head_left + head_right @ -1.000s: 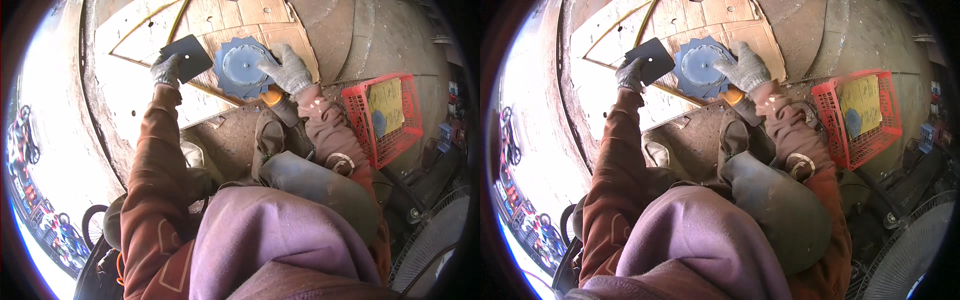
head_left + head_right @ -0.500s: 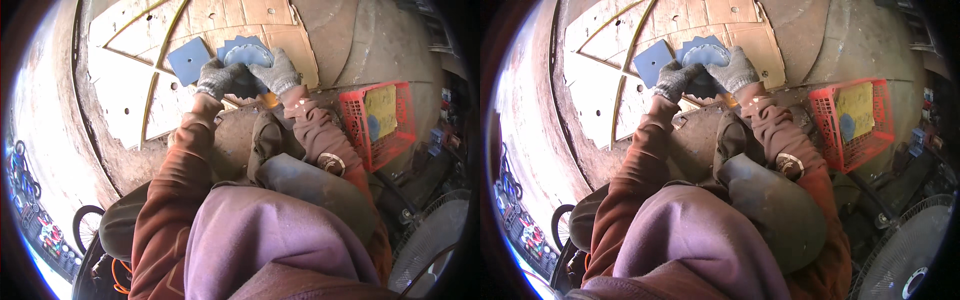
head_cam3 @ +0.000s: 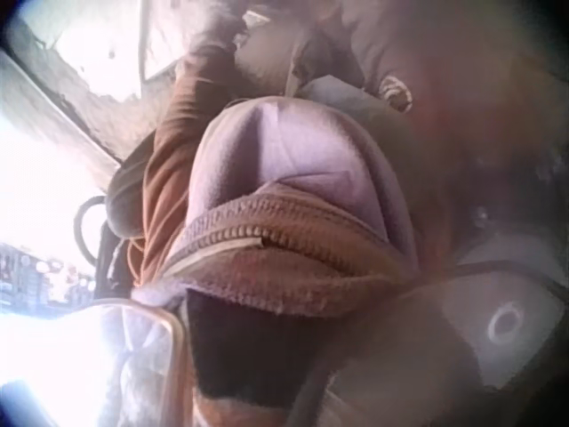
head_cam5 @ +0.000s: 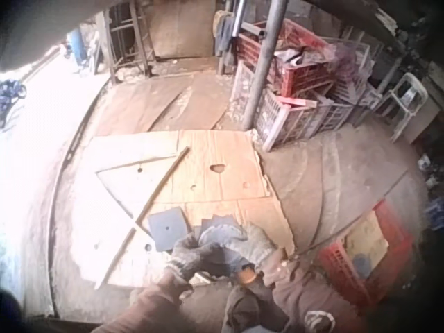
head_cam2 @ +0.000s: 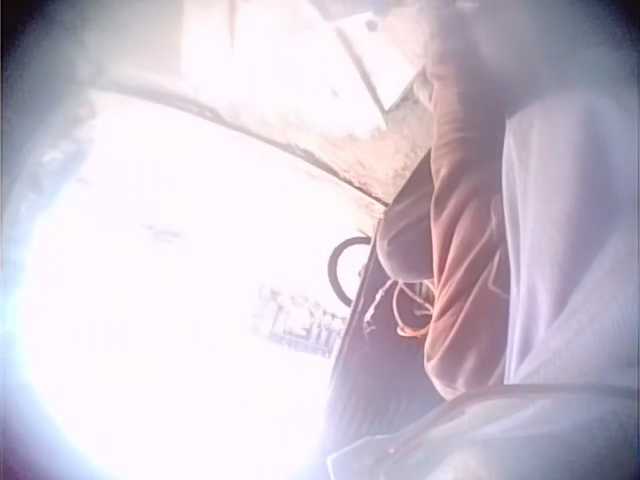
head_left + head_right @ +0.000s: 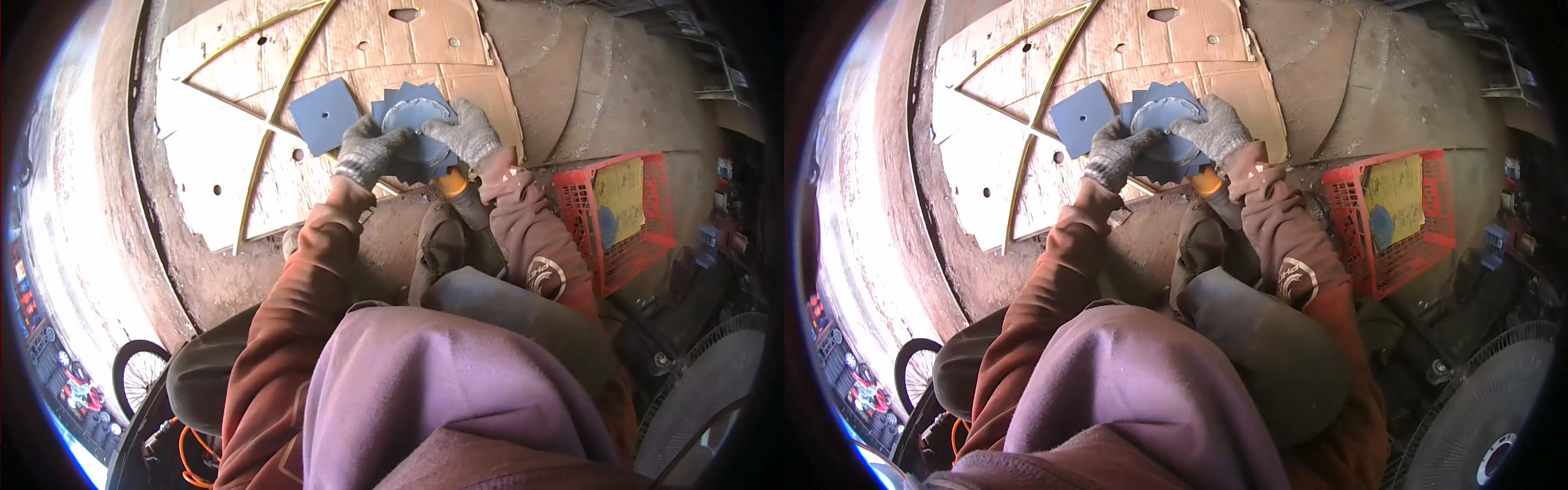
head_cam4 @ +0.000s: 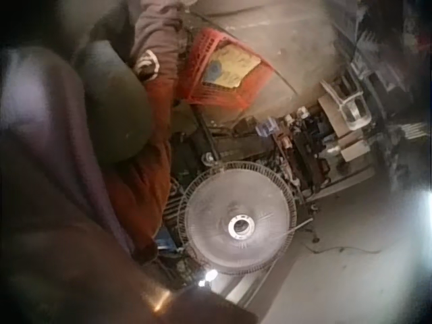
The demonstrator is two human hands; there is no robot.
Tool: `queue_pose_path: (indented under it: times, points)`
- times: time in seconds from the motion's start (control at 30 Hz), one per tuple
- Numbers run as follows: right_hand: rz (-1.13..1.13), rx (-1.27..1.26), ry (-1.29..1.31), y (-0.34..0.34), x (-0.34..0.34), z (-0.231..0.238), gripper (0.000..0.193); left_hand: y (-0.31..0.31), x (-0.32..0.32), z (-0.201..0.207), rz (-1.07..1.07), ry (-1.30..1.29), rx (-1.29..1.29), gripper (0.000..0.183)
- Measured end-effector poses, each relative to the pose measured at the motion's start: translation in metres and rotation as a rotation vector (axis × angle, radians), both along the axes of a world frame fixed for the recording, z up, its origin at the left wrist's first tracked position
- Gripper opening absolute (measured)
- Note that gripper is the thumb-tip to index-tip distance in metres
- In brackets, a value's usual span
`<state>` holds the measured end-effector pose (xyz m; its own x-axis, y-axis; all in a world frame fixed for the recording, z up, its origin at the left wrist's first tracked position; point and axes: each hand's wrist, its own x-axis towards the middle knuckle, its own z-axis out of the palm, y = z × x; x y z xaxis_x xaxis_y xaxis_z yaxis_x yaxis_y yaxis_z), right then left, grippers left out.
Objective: The person handles and stacks various metal plates, including circular discs and square sheets, on a cardboard workspace while sitting on the floor.
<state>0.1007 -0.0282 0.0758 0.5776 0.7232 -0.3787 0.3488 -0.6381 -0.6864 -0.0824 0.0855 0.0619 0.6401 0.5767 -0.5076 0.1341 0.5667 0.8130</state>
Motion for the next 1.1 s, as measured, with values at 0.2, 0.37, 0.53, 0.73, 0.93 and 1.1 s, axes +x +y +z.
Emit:
queue_pose_path:
  times: [0.2, 0.37, 0.53, 0.73, 0.93, 1.1]
  points:
    - [-0.051, 0.065, -0.007, -0.006, -0.002, -0.005, 0.082, 0.018, -0.007, 0.001, -0.094, -0.053, -0.113, 0.025]
    - [-0.05, 0.142, 0.127, -0.007, -0.001, -0.008, 0.07, 0.023, -0.005, 0.006, -0.136, -0.014, -0.165, 0.025]
    - [-0.086, 0.15, 0.418, -0.008, 0.011, -0.032, 0.046, 0.031, 0.0, 0.006, -0.164, -0.002, -0.247, 0.027]
    - [-0.019, 0.055, 0.196, -0.001, 0.008, -0.01, 0.046, 0.032, 0.005, 0.016, -0.199, 0.098, -0.191, 0.025]
    - [-0.031, 0.08, 0.365, -0.001, 0.005, -0.016, 0.052, 0.027, 0.016, 0.021, -0.325, 0.312, 0.285, 0.034]
    - [-0.004, 0.014, 0.318, 0.0, 0.006, -0.008, 0.054, 0.028, 0.013, 0.03, -0.266, 0.234, -0.033, 0.032]
